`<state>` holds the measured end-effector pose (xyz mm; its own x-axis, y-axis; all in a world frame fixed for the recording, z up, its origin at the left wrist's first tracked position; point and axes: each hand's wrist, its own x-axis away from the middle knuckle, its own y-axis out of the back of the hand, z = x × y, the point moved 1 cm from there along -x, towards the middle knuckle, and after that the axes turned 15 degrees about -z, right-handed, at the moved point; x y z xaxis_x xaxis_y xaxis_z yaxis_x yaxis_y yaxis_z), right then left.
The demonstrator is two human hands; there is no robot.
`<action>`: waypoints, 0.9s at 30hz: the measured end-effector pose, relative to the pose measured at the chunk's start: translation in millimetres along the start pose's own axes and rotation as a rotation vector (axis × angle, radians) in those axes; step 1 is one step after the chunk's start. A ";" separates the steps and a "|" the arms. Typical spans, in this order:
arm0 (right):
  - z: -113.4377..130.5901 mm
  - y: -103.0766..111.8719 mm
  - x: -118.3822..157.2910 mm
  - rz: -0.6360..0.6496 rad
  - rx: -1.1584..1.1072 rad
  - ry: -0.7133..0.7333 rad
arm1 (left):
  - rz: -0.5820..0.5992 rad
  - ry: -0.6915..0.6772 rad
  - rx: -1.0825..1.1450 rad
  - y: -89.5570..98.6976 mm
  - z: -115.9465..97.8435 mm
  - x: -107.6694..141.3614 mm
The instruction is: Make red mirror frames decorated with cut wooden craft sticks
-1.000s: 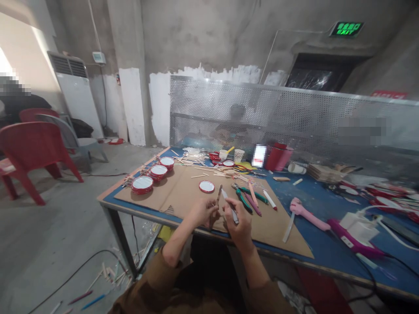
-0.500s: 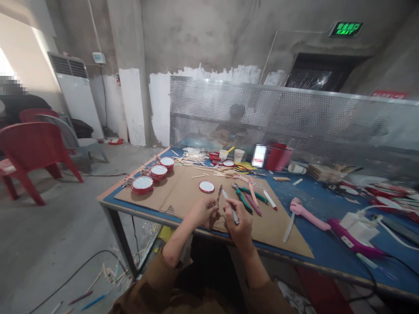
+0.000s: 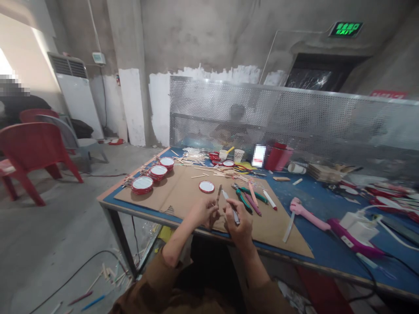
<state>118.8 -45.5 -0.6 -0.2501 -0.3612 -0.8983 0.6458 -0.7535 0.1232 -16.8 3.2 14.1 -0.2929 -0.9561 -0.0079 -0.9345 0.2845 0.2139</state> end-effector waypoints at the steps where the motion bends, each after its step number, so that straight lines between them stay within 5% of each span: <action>1: 0.3 0.1 -0.1 -0.001 -0.007 0.002 | 0.001 -0.007 0.001 0.0 -0.2 0.2; 27: 3.8 0.9 -2.1 0.025 -0.008 0.023 | -0.020 -0.025 -0.003 0.7 0.6 1.3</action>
<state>117.1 -47.4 3.0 -0.2170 -0.3675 -0.9043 0.6573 -0.7400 0.1430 -17.9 2.2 13.6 -0.2791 -0.9596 -0.0365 -0.9396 0.2651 0.2167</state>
